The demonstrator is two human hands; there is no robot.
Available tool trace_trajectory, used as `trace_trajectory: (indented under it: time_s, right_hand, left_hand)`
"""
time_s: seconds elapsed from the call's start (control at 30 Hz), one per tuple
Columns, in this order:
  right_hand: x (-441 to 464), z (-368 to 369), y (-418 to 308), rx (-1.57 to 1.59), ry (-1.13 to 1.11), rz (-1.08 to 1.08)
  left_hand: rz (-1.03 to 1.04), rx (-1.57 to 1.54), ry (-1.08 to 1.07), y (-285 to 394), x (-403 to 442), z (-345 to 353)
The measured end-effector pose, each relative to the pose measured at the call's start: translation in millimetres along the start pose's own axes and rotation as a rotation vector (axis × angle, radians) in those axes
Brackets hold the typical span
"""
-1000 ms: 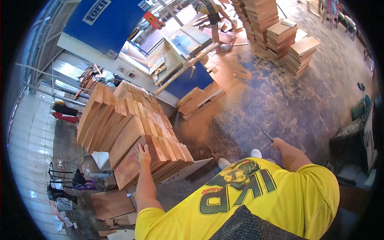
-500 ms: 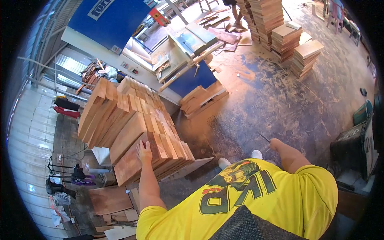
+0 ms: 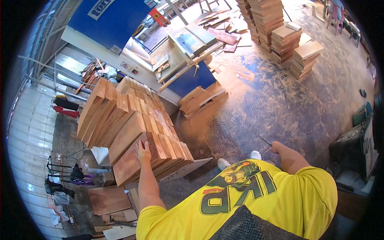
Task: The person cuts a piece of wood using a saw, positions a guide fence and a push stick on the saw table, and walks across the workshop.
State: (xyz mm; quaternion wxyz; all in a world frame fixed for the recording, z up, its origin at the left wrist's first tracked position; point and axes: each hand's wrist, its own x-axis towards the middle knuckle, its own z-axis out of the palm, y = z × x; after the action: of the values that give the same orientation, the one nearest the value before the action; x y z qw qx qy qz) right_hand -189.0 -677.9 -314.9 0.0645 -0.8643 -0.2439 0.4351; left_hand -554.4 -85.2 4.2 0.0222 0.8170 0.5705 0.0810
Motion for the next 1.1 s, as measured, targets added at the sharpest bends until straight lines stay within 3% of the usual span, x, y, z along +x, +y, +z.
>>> trace_trajectory:
  time_s: [0.53,0.6,0.83,1.1]
  right_hand:
    - [17.9,7.7,1.5,-0.137,0.010,-0.130]
    - [19.2,7.7,-0.8,-0.084,-0.074,-0.027]
    - [8.2,-0.2,-0.2,-0.133,-0.030,-0.084]
    - [-8.0,-14.3,-11.9,-0.059,-0.097,0.022]
  left_hand:
    - [0.002,-0.016,0.002,1.4,-0.3,-2.2]
    - [0.009,-0.024,0.007,1.7,-0.5,-2.5]
    - [0.007,-0.026,0.019,2.6,-1.2,-2.4]
    - [0.006,-0.029,0.022,3.8,-2.9,-4.1]
